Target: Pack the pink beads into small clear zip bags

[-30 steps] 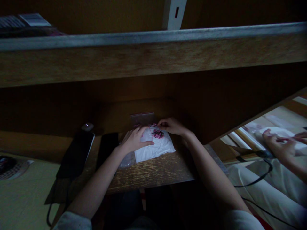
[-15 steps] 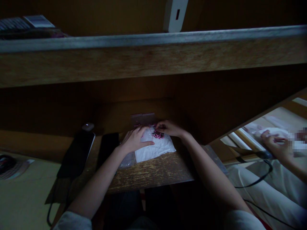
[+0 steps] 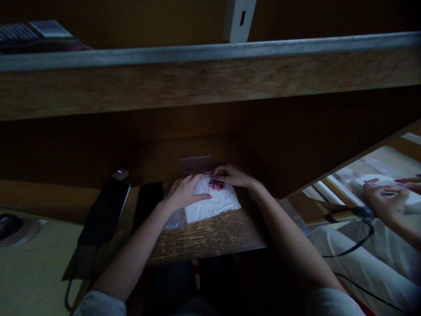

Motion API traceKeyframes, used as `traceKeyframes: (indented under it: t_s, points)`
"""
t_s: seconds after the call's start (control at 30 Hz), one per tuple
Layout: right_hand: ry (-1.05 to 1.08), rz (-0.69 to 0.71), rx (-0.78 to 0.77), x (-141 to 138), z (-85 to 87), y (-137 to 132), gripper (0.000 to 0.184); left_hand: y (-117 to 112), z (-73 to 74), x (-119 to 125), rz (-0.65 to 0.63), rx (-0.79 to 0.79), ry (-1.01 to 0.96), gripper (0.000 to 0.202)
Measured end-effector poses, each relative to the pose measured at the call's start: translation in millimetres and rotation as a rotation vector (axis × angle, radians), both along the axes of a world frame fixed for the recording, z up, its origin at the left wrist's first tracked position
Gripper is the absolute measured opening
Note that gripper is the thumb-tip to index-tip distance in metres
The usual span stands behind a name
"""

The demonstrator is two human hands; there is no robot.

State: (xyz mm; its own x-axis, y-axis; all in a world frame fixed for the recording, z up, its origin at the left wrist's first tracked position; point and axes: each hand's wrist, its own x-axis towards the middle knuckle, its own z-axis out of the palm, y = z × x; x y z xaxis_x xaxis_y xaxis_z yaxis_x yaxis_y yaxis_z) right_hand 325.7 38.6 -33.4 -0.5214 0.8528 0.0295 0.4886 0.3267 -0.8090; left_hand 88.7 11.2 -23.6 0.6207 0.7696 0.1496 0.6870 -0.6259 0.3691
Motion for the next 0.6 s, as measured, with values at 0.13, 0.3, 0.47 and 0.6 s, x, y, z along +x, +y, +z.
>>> traceKeyframes:
  t_s: [0.13,0.3,0.47,0.6]
  points:
    - [0.089,-0.010,-0.002,-1,10.3,-4,0.019,-1,2.6,0,0.000,-0.008,0.005,0.063]
    - [0.189,0.025,-0.060,-14,20.7,-15,0.024,-1,2.4,1,0.009,-0.004,0.023,0.061]
    - [0.146,0.067,-0.052,-23,23.4,-21,0.028,1,-1.0,1,0.003,0.020,0.020,0.062]
    - [0.063,0.020,0.036,-17,22.6,-18,0.024,1,-1.9,1,-0.004,0.024,0.014,0.064]
